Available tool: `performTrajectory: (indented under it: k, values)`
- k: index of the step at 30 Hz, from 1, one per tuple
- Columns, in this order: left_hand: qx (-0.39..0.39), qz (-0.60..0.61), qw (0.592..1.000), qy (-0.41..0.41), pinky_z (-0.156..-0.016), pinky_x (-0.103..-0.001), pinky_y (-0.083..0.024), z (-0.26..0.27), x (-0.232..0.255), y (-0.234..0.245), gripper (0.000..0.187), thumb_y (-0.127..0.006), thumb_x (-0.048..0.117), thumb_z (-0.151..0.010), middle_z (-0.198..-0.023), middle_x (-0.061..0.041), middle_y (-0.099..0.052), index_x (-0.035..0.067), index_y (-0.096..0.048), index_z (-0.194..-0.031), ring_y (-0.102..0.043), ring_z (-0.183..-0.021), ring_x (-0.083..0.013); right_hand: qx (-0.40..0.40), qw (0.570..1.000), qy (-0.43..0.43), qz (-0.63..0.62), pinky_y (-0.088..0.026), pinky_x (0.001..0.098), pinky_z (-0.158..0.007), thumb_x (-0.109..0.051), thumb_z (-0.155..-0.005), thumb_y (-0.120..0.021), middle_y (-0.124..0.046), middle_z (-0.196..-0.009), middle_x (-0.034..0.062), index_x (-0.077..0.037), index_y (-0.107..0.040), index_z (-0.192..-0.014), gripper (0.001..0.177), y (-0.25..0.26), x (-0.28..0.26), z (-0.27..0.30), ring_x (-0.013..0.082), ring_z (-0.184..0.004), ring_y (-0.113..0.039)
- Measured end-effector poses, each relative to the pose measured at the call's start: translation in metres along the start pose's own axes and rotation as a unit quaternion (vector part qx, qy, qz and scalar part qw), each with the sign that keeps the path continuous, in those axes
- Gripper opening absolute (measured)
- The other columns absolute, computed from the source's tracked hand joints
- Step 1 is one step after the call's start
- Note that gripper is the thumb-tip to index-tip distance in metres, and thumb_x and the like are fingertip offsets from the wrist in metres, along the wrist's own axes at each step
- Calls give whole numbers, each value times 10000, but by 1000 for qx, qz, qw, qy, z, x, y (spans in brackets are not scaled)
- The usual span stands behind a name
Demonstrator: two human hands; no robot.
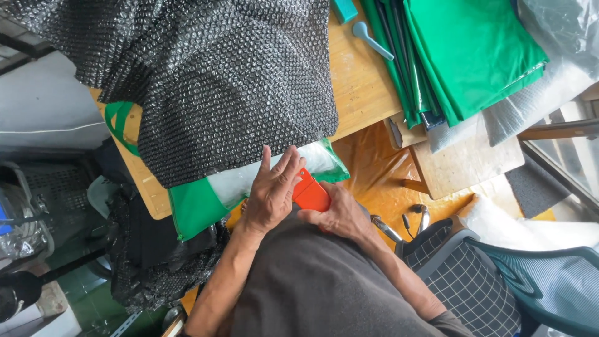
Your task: The person wraps a green and white package with black bubble wrap on a wooden table. They use a red tape dispenser to secure the bubble wrap along the edges and then fold the excess material over the top of the package.
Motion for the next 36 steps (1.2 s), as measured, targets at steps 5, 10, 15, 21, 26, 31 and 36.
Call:
performTrajectory:
  k: [5,10,15,21,26,31,36]
  values:
    - [-12,32,994,-105,-1197,-702,-215,-12,52,-16,638,-681,308,-952,-1349,-166,-672,-3,-491,-1475,-585,-1340,-301,54,985,-151,-57,-545,373,-777,-496,-730,-778,-721,-791,101,-152,-711,-902,390,12,-26,-23,251,-793,-721]
    - [30,171,985,15,-1264,-653,-136,-53,52,21,548,-585,303,-1038,-1547,-167,-491,29,-482,-1501,-324,-1506,-392,287,956,42,41,-541,471,-717,-483,-679,-920,-674,-747,213,-85,-645,-923,542,37,12,-56,384,-758,-711]
    - [62,526,798,288,-1305,-425,-29,-50,37,34,868,-253,693,-1028,-1631,-144,-372,140,-23,-1657,-94,-1587,-191,366,889,134,242,-448,540,-925,-425,-970,-718,-681,-872,342,-35,-478,-1092,474,104,57,-153,525,-923,-689]
    - [54,640,685,344,-1244,-467,-72,-45,39,34,918,-201,792,-936,-1706,-149,-201,265,-4,-1662,-98,-1590,-180,418,798,93,423,-424,432,-881,-367,-874,-779,-753,-898,147,-123,-484,-1037,416,128,113,-230,318,-839,-742]
    - [70,667,660,339,-1230,-471,-55,-37,36,37,923,-189,803,-931,-1701,-154,-224,273,-15,-1667,-101,-1591,-189,434,786,129,420,-431,449,-862,-429,-847,-800,-644,-1004,124,-99,-543,-1105,492,119,95,-217,340,-926,-653]
    - [77,659,660,353,-1197,-505,22,-34,30,31,948,-169,818,-919,-1690,-162,-247,266,0,-1670,-23,-1597,-194,293,911,289,7,-571,351,-816,-372,-1021,-733,-691,-1010,124,-68,-669,-1153,338,60,-5,-124,249,-920,-716]
    - [92,653,666,349,-1209,-350,-142,-32,31,25,947,-211,796,-930,-1644,-151,-359,236,-5,-1665,-155,-1568,-113,-32,852,171,-494,-656,439,-806,-44,-928,-693,-737,-1019,270,125,-603,-1189,324,-3,-46,-78,326,-919,-775]
Point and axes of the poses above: each hand's wrist, its own z-axis away from the middle knuckle, its own y-axis out of the back of the hand, x = y × z, the point moved 1 cm from there along -z, towards the middle knuckle
